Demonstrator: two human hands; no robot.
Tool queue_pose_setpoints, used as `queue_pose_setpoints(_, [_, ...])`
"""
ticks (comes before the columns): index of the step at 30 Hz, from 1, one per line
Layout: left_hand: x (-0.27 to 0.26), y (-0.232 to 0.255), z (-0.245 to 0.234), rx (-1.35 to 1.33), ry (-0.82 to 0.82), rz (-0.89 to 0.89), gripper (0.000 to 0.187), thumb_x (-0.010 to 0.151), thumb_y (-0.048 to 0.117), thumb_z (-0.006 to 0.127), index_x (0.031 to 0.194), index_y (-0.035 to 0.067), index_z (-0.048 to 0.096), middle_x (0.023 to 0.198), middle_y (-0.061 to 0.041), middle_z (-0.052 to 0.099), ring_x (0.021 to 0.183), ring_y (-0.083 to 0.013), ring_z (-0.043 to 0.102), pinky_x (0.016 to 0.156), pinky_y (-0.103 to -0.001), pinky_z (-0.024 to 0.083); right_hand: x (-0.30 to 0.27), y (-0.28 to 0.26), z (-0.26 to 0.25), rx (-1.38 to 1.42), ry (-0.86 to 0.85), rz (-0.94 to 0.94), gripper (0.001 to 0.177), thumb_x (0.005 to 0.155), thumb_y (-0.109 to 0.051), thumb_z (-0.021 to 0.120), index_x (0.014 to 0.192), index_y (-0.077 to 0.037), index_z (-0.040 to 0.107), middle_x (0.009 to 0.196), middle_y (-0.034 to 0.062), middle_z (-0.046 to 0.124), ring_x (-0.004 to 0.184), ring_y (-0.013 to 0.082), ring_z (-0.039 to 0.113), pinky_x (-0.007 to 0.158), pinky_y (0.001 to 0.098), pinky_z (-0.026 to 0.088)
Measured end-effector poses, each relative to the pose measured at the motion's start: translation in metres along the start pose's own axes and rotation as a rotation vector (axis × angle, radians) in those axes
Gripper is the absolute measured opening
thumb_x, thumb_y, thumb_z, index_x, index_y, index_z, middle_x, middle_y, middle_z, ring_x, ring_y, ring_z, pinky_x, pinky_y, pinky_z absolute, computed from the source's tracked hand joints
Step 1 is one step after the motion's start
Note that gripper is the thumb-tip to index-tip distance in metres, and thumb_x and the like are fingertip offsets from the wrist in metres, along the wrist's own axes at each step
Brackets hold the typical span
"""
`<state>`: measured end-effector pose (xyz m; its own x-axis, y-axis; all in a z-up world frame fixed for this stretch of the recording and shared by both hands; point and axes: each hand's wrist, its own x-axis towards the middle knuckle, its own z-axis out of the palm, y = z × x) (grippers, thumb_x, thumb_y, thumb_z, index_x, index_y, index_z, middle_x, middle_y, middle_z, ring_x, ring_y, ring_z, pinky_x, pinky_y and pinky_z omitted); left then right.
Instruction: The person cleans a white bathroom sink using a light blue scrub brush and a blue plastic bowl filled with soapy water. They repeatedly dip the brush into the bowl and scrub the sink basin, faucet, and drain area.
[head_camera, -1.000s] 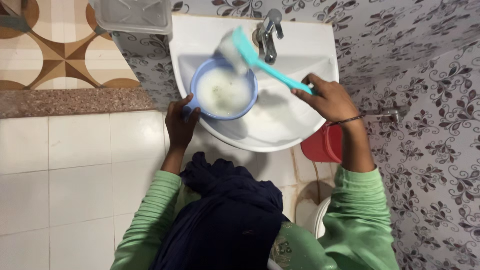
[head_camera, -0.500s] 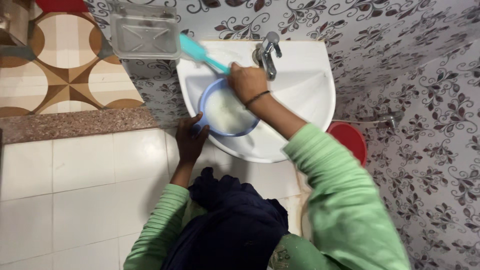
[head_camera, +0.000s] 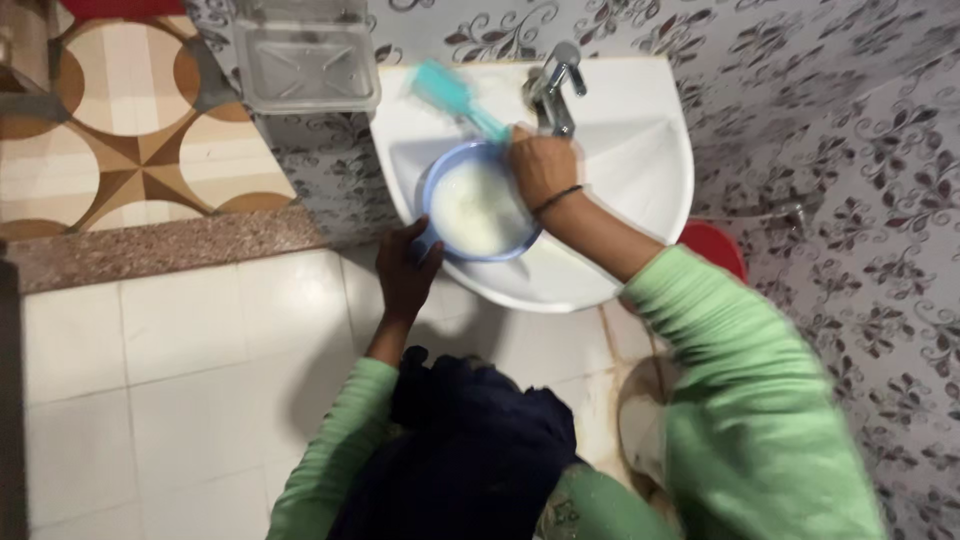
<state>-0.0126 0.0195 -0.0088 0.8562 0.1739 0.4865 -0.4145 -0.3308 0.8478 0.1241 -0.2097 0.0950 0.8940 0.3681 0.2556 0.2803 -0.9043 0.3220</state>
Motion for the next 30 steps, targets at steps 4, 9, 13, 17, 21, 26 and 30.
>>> queue_pose_setpoints(4, [-0.001,-0.003,0.001,-0.05,-0.016,-0.091,0.044,0.089,0.017,0.082,0.13,0.009,0.068,0.101,-0.01,0.059,0.088,-0.023,0.059,0.077,-0.035,0.052,-0.013,0.035,0.004,0.087,-0.066,0.159,0.008,0.087,-0.014,0.059,0.088,-0.006,0.061,0.065,0.0132,0.068,0.055,0.0304,0.07,0.049,0.0435,0.053])
queue_pose_setpoints(9, [-0.002,-0.006,0.003,-0.022,-0.021,-0.053,0.045,0.089,0.018,0.082,0.13,0.009,0.068,0.102,-0.009,0.061,0.09,-0.0228,0.06,0.081,-0.036,0.053,0.005,-0.062,0.016,0.197,0.114,-0.08,0.005,0.091,-0.01,0.058,0.089,-0.005,0.06,0.063,0.0134,0.064,0.055,0.0299,0.067,0.051,0.0437,0.051])
queue_pose_setpoints(13, [0.002,-0.009,0.004,-0.026,-0.016,-0.002,0.044,0.091,0.018,0.081,0.132,0.009,0.067,0.106,-0.009,0.062,0.094,-0.0239,0.06,0.084,-0.037,0.053,0.005,-0.004,0.001,0.124,0.043,0.03,0.01,0.09,-0.017,0.062,0.086,-0.008,0.061,0.059,0.0118,0.064,0.053,0.0294,0.067,0.047,0.0443,0.051])
queue_pose_setpoints(17, [0.002,-0.008,-0.001,-0.027,-0.057,-0.077,0.044,0.09,0.018,0.082,0.131,0.009,0.067,0.104,-0.01,0.058,0.092,-0.0243,0.059,0.081,-0.037,0.052,-0.026,0.054,-0.02,0.133,-0.104,0.218,0.017,0.097,-0.024,0.063,0.09,-0.008,0.062,0.066,0.0118,0.066,0.056,0.0309,0.068,0.05,0.0451,0.052])
queue_pose_setpoints(21, [0.004,-0.004,0.0,-0.054,-0.039,-0.018,0.044,0.091,0.019,0.081,0.132,0.01,0.066,0.108,-0.01,0.06,0.096,-0.0238,0.061,0.084,-0.037,0.053,-0.007,-0.055,-0.002,0.157,0.1,-0.053,0.005,0.097,-0.012,0.062,0.097,-0.007,0.061,0.072,0.0134,0.068,0.064,0.0311,0.069,0.056,0.0458,0.054])
queue_pose_setpoints(26, [0.004,-0.002,-0.002,-0.049,-0.036,-0.017,0.044,0.092,0.017,0.08,0.132,0.01,0.066,0.11,-0.01,0.06,0.096,-0.0239,0.062,0.084,-0.036,0.053,-0.028,-0.032,-0.041,0.284,-0.048,0.013,0.023,0.094,-0.027,0.065,0.092,-0.004,0.06,0.063,0.0176,0.067,0.054,0.0356,0.067,0.05,0.049,0.052])
queue_pose_setpoints(30, [0.005,-0.005,-0.002,-0.089,-0.052,-0.078,0.044,0.089,0.017,0.081,0.131,0.011,0.067,0.105,-0.009,0.058,0.089,-0.0226,0.061,0.078,-0.035,0.053,-0.05,0.016,-0.072,0.152,-0.159,0.138,0.026,0.098,-0.031,0.065,0.089,-0.007,0.06,0.064,0.0164,0.067,0.056,0.0357,0.068,0.051,0.0496,0.052])
